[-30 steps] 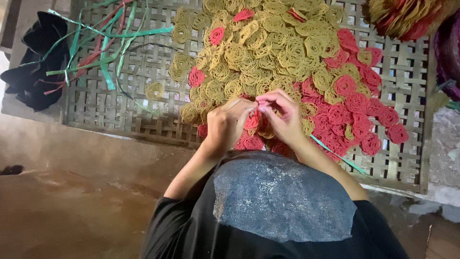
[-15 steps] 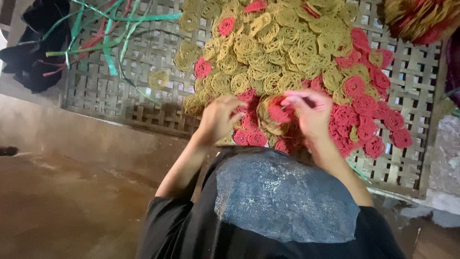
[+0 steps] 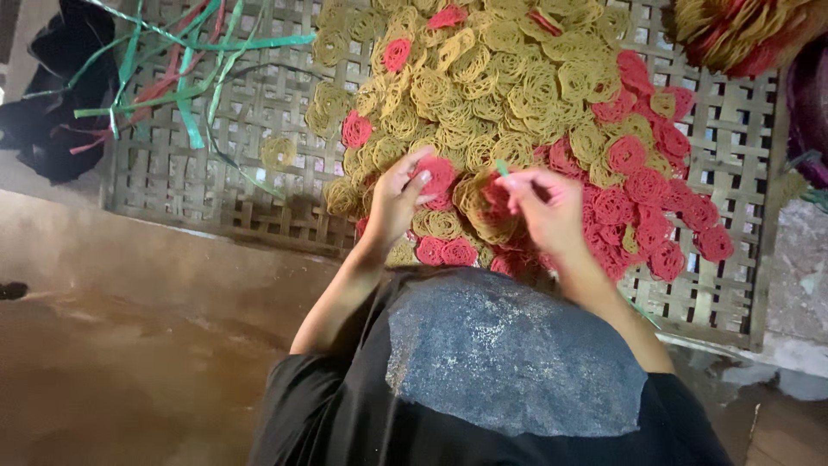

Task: The person repeatedly picks up small circular woven items from a pile on a bamboo tray and ties them with a thin green strip. The tied items are placed back onto the tray among other finished pieces.

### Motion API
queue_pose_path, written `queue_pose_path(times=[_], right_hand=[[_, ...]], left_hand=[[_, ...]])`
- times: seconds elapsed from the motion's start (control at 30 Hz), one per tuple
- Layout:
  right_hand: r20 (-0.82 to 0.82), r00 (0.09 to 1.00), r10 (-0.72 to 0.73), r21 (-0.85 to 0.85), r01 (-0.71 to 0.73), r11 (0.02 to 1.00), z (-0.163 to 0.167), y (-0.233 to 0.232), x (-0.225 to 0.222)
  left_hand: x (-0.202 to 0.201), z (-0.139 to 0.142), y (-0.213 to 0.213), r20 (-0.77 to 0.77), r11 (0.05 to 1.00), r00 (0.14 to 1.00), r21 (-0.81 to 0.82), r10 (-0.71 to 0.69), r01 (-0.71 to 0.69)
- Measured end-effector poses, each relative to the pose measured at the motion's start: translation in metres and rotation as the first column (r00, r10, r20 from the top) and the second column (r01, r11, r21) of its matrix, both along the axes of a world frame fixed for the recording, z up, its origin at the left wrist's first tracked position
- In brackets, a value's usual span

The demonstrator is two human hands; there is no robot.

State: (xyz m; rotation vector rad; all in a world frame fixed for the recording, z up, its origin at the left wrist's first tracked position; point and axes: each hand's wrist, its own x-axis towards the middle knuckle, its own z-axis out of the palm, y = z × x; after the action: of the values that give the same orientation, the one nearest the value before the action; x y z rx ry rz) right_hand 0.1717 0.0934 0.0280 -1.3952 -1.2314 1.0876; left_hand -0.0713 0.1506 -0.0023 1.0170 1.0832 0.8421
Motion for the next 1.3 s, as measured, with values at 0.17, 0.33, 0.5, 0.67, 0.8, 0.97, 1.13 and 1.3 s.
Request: queue_pose_path(times=[0.17,0.33,0.5,0.67,0.8,0.97,1.13,1.3], right_hand=[[0.192,0.972,0.139,0.031,-0.147,0.989,0.006,0.002,-0.021],[0.167,0.969,0.185,0.014,-0.19,0.982,0.005,0.006,-0.028],[0.119,0.983,0.141,-0.038,-0.138,0.99,-0.002,0.005,-0.028],[-0.021,0.99,0.138,0.005,-0.138,0.99,-0.007,0.006,-0.028],[0.003,0.993,0.12,0.054,-0.12,0.991,-0.008,0.001,-0.026],[-0.051,0.987,0.151,0.12,-0.144,0.982,-0.017,-0.012,-0.026],[-0.056,0.988,0.144,-0.027,-0.145,0.989,-0.017,-0.03,-0.031],[0.171,0.967,0.189,0.134,-0.213,0.968,0.029,-0.035,-0.004]], left_hand=[[0.021,0.013,-0.012,0.423,1.0,0.906,0.012,0.016,-0.024],[0.029,0.022,-0.021,0.46,0.998,0.887,0.015,0.043,-0.056],[0.036,0.026,-0.025,0.433,0.974,0.901,0.215,-0.029,-0.072],[0.035,0.045,-0.037,0.09,0.888,0.993,0.459,-0.079,0.029],[0.026,0.063,-0.045,0.226,0.89,0.956,0.45,-0.186,0.067],[0.031,0.073,-0.045,-0.077,0.957,0.992,0.264,-0.105,0.122],[0.029,0.078,-0.053,-0.302,0.823,0.953,0.548,0.03,0.148],[0.041,0.091,-0.065,-0.407,0.56,0.881,0.799,0.239,0.217]])
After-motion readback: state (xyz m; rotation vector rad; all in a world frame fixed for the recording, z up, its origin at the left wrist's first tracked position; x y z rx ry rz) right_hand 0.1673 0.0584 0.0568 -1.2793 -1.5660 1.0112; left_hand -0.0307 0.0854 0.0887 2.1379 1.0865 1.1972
